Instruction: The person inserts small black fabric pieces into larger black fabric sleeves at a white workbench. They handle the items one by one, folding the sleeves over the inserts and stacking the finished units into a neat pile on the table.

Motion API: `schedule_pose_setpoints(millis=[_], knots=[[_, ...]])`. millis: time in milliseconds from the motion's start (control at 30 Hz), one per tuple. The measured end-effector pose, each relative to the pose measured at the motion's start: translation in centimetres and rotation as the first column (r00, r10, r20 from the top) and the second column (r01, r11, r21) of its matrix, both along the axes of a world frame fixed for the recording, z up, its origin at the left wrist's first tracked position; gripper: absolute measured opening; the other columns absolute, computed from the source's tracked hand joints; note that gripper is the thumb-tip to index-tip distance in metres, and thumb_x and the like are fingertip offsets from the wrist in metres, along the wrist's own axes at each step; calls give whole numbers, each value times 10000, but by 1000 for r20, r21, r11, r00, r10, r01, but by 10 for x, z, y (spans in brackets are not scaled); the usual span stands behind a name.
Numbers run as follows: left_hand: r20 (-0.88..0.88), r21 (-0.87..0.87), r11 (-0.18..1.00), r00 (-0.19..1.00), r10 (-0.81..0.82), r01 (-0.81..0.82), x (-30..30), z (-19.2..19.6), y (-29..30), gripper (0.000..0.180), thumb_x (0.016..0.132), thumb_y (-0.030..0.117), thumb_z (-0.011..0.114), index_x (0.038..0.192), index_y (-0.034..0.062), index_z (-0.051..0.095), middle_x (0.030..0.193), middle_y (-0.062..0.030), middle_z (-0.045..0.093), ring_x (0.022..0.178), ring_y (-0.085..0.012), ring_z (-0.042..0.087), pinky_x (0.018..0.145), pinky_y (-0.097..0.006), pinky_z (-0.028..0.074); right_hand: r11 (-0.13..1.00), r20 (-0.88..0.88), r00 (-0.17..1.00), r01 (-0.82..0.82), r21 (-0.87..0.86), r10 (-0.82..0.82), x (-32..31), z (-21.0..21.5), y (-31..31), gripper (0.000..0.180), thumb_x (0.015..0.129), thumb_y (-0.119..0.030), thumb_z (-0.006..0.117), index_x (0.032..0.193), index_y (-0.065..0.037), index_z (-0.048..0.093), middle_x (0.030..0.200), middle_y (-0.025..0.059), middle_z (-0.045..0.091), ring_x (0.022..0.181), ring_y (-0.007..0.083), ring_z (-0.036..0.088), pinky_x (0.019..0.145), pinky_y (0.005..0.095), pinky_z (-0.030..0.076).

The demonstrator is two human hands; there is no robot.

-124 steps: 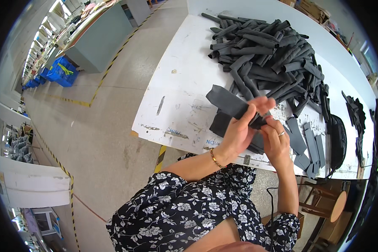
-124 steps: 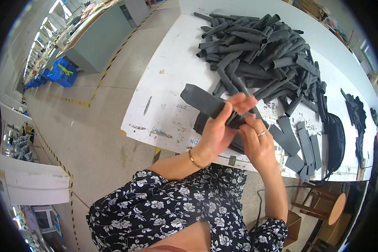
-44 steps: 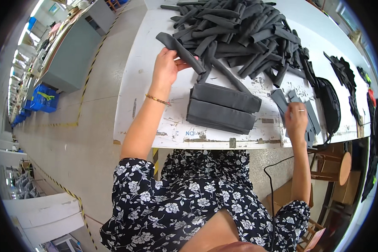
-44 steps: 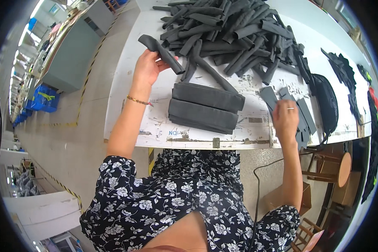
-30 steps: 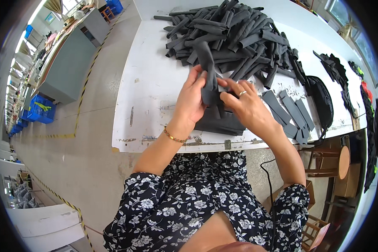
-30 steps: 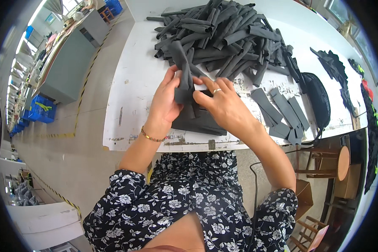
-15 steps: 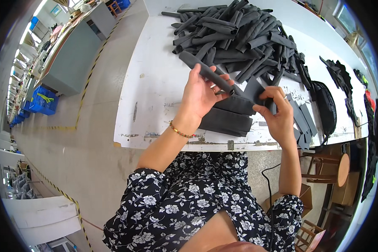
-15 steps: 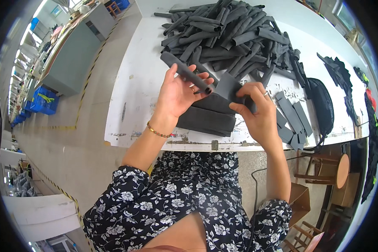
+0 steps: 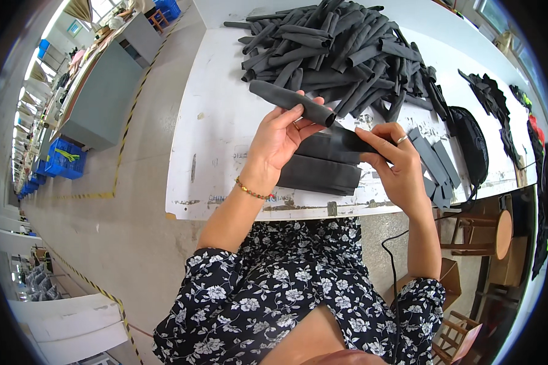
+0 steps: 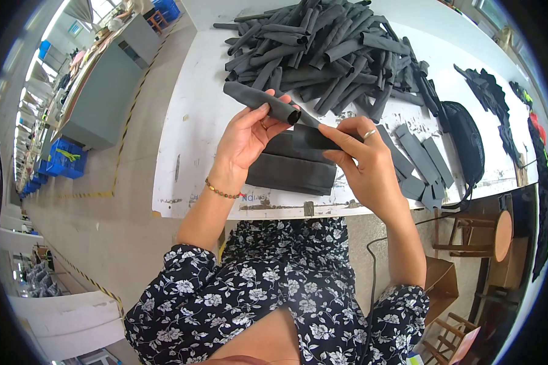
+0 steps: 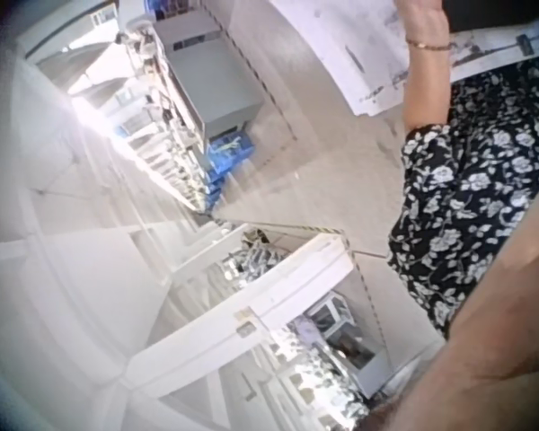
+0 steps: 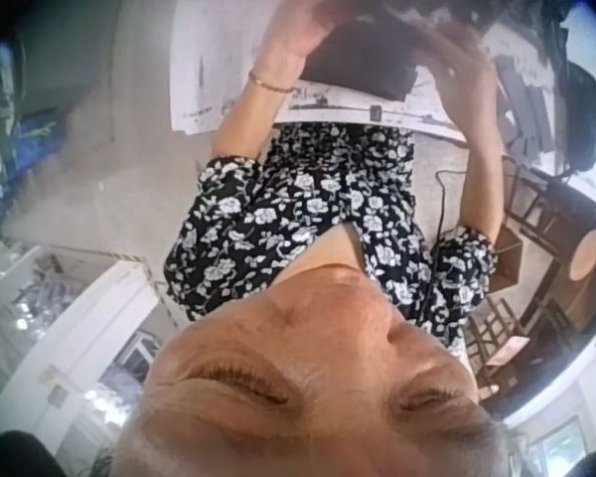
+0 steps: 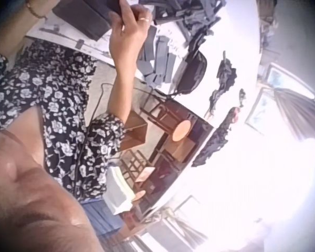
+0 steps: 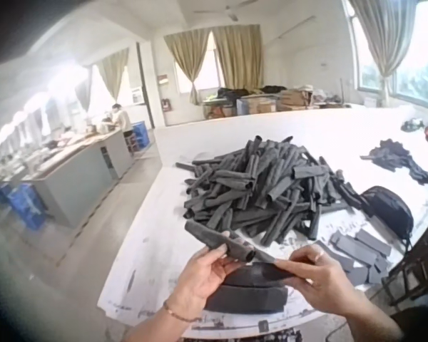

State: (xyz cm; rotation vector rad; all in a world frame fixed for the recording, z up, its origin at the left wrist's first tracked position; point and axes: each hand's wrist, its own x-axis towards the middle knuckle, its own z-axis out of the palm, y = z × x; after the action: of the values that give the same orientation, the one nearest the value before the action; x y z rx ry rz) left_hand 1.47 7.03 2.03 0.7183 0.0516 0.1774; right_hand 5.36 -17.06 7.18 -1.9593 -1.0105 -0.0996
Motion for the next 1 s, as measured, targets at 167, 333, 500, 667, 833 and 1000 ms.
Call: schedule_pose_setpoints(millis=[167,333,500,667,833,1000], knots=[[27,-27,997,997,-74,75,-4,3,-4,334,1016,69,450,1341,1,480,1329,-242,551,1193,-370,595,976,-455,560,998,225,974,46,-31,-38,9,-1,4,385,762,-40,764,1141,-95,721,947,88,586,883,264,568,768,373,477],[65,-2,998,996,-64,64,-11,3,-12,427,1007,42,424,1430,15,376,1378,-260,505,1212,-360,583,990,-456,547,990,517,848,138,0,-118,10,0,12,348,715,-31,770,1057,-85,734,931,64,592,869,255,573,753,377,465],[160,1,1000,987,31,-32,-22,15,-34,528,995,10,389,1505,70,267,1411,-270,466,1242,-357,560,1033,-481,505,967,720,662,249,48,-206,5,-11,18,397,694,-51,759,1087,-82,711,978,47,579,866,237,574,743,377,448],[279,110,985,955,95,-130,-34,25,-50,585,1001,70,449,1538,109,220,1447,-242,435,1309,-343,498,1106,-490,414,970,666,712,228,80,-222,-6,-14,27,561,718,-82,774,1256,-52,619,1060,84,554,903,265,568,783,409,435],[417,175,984,908,-33,-45,-14,12,-54,558,974,274,613,1448,89,383,1354,-175,560,1350,-301,461,1119,-443,361,988,521,845,52,145,-121,-20,-15,44,631,725,-88,792,1306,-54,549,1112,119,567,914,317,568,795,412,432],[435,60,998,900,-16,-11,-10,2,-53,257,1039,203,487,1241,62,559,1226,-159,650,1337,-316,478,1107,-424,380,997,472,878,66,38,-76,-18,-28,17,488,630,12,765,1073,-40,565,1096,149,580,896,356,554,753,456,463]])
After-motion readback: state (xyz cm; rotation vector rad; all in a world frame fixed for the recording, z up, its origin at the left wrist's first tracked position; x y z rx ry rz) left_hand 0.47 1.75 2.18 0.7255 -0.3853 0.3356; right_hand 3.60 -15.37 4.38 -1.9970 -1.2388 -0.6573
